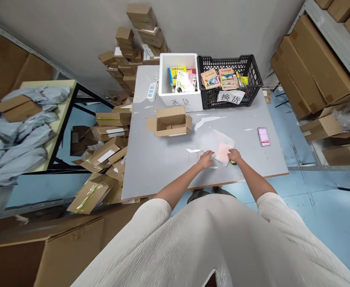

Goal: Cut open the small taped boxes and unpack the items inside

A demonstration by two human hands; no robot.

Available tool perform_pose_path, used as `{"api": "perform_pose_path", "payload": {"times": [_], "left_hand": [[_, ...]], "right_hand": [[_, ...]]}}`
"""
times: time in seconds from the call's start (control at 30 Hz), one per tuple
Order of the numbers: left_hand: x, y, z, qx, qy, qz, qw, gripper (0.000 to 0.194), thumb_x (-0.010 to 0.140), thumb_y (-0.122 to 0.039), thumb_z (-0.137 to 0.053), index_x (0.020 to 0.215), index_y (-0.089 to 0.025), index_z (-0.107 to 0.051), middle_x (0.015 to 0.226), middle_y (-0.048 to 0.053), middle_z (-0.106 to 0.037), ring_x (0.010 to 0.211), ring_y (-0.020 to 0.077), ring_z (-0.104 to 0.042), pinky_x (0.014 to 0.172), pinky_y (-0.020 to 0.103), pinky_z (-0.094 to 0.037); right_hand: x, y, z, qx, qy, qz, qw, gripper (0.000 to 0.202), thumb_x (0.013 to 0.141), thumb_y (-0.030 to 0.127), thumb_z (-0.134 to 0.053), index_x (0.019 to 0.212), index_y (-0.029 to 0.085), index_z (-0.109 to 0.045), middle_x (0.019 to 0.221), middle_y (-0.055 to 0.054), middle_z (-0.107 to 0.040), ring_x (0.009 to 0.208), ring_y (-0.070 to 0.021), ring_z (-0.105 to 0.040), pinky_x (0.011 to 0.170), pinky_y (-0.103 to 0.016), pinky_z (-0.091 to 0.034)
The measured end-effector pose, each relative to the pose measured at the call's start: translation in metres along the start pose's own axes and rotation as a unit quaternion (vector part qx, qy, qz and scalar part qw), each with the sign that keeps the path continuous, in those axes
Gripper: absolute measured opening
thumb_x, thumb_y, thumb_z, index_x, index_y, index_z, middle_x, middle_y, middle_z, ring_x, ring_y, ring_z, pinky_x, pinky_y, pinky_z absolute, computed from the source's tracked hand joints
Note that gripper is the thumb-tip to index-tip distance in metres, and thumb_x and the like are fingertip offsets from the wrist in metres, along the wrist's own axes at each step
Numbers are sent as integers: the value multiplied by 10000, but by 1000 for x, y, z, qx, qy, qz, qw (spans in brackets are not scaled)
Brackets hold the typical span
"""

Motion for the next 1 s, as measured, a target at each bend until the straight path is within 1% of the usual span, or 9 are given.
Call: {"api": "perform_pose_path", "payload": {"times": [0.13, 0.33, 0.4, 0.53, 0.6, 0.67, 0.8, 0.9, 1.0], "left_hand": [[6, -3, -5, -18, -3, 11, 1000, 604, 1013, -263, -564, 1615, -260, -529, 1741, 121, -455, 1569, 350, -478, 1269, 532, -431], [12, -5, 12, -95, -76, -12, 993, 559, 1063, -340, -543, 1611, -231, -518, 1679, 149, -516, 1547, 353, -498, 1277, 535, -424], [13, -3, 25, -135, -120, -19, 983, 635, 1051, -356, -585, 1658, -220, -453, 1687, 170, -493, 1544, 350, -503, 1278, 521, -425], [12, 4, 50, -190, -182, -47, 963, 876, 949, -354, -750, 1718, -245, -348, 1713, 183, -428, 1421, 337, -601, 1194, 487, -506], [10, 8, 60, -195, -189, -65, 960, 797, 915, -345, -790, 1639, -248, -473, 1642, 167, -501, 1315, 311, -654, 1139, 457, -538], [6, 13, 68, -182, -185, -64, 964, 496, 929, -335, -769, 1402, -225, -670, 1422, 137, -648, 1191, 286, -686, 1083, 431, -554], [-11, 25, 89, -170, -212, -41, 961, 69, 960, -280, -696, 994, -221, -710, 1000, 63, -697, 989, 258, -675, 940, 376, -546], [-26, 37, 113, -229, -249, -36, 940, 49, 937, -239, -685, 980, -233, -663, 891, 15, -673, 844, 215, -640, 823, 326, -519], [-37, 51, 143, -309, -269, -46, 911, 98, 901, -200, -678, 972, -234, -621, 864, -14, -672, 779, 178, -618, 760, 286, -495]], "right_hand": [[-4, -7, 4, 67, -65, -45, 995, 365, 839, 236, -591, 1127, 212, -815, 1213, -114, -807, 1168, -315, -731, 1034, -401, -567], [-17, 20, 38, 221, -199, 68, 952, 323, 855, 275, -564, 1057, 207, -807, 1212, -136, -786, 1094, -293, -724, 1070, -444, -563], [-17, 34, 43, 278, -190, 95, 937, 290, 826, 287, -569, 1000, 220, -791, 1162, -118, -785, 1030, -276, -722, 1024, -441, -581], [-14, 73, 33, 386, -88, 138, 908, 224, 751, 312, -604, 913, 231, -737, 988, -65, -770, 891, -237, -692, 884, -401, -598], [-15, 94, 27, 414, -41, 169, 893, 223, 723, 333, -642, 908, 234, -716, 950, -44, -752, 882, -224, -682, 867, -385, -593], [-16, 112, 23, 418, -20, 191, 888, 229, 715, 364, -685, 906, 238, -701, 948, -37, -744, 907, -224, -683, 896, -394, -593], [-14, 129, 27, 396, -61, 170, 900, 408, 742, 481, -787, 1070, 248, -720, 1219, -93, -760, 1081, -268, -694, 1006, -463, -597], [-12, 138, 31, 397, -63, 145, 904, 621, 870, 647, -726, 1374, 285, -691, 1578, -115, -628, 1395, -311, -612, 1185, -509, -518], [-9, 152, 30, 387, -21, 125, 913, 738, 986, 793, -539, 1557, 332, -617, 1743, -66, -486, 1620, -305, -426, 1339, -514, -357]]}}
Point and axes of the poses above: each hand's wrist, its own x-axis towards the middle knuckle, its own z-axis out of the back of the hand, y = z × x, the point moved 8 cm from there along x, towards the middle knuckle
